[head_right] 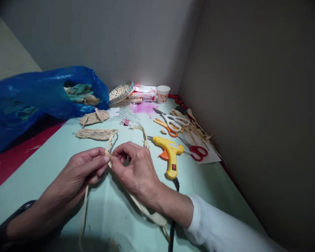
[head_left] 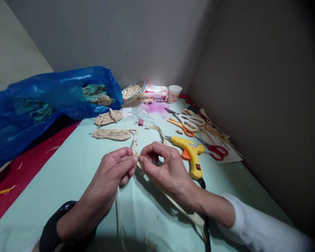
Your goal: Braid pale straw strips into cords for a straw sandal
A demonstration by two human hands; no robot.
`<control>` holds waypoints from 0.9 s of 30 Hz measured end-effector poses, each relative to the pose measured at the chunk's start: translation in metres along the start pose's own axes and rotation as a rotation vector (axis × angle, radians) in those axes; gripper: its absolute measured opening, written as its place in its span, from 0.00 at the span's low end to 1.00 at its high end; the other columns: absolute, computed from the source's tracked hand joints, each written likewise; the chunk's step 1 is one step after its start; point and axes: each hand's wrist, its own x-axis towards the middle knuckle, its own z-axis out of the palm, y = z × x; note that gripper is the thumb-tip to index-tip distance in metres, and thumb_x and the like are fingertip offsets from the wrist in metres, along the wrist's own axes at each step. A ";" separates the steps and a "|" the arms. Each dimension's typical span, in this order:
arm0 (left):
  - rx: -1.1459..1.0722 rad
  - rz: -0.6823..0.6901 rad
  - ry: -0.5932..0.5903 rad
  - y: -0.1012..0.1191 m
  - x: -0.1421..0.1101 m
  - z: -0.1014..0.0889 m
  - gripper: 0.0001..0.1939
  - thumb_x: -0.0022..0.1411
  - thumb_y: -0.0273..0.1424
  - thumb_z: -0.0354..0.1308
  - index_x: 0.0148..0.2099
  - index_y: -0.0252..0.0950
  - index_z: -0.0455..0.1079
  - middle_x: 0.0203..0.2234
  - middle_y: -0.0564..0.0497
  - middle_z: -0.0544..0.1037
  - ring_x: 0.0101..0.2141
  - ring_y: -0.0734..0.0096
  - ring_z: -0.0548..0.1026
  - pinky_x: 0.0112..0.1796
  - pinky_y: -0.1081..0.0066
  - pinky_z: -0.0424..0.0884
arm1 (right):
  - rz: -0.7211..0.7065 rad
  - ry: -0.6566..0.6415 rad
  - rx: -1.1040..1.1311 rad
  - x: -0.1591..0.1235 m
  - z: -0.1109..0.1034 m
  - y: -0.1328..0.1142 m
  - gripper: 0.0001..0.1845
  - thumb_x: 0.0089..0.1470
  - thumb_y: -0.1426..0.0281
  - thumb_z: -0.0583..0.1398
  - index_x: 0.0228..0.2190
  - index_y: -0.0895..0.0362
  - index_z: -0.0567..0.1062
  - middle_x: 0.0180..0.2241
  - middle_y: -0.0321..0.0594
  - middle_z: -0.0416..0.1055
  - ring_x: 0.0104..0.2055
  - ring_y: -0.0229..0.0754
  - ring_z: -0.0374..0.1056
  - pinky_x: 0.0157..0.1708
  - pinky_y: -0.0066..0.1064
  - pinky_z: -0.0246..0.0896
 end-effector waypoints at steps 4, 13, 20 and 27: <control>-0.065 -0.011 0.001 0.003 -0.001 0.000 0.08 0.54 0.29 0.60 0.29 0.35 0.63 0.16 0.60 0.61 0.18 0.83 0.52 0.18 0.78 0.44 | -0.108 0.040 0.019 -0.002 0.002 0.004 0.03 0.51 0.76 0.60 0.26 0.60 0.73 0.25 0.34 0.69 0.28 0.32 0.63 0.30 0.23 0.58; -0.267 -0.094 -0.087 0.004 0.000 -0.003 0.09 0.50 0.26 0.61 0.27 0.34 0.61 0.17 0.60 0.58 0.18 0.85 0.48 0.18 0.77 0.38 | -0.115 -0.001 0.067 0.004 0.003 0.005 0.03 0.48 0.78 0.60 0.25 0.60 0.72 0.23 0.33 0.67 0.25 0.31 0.62 0.27 0.23 0.59; -0.279 -0.088 -0.073 -0.001 0.003 -0.004 0.10 0.52 0.27 0.61 0.28 0.34 0.61 0.18 0.59 0.60 0.18 0.85 0.49 0.19 0.78 0.40 | -0.390 0.027 0.061 -0.005 0.000 -0.007 0.03 0.50 0.78 0.60 0.28 0.59 0.72 0.26 0.36 0.70 0.28 0.33 0.64 0.30 0.26 0.61; -0.170 -0.007 0.001 -0.001 0.007 -0.011 0.12 0.56 0.31 0.58 0.25 0.34 0.60 0.19 0.58 0.60 0.18 0.85 0.50 0.18 0.77 0.41 | -0.343 0.028 0.254 -0.034 -0.052 -0.017 0.05 0.56 0.76 0.59 0.34 0.55 0.73 0.31 0.39 0.70 0.34 0.40 0.67 0.37 0.35 0.65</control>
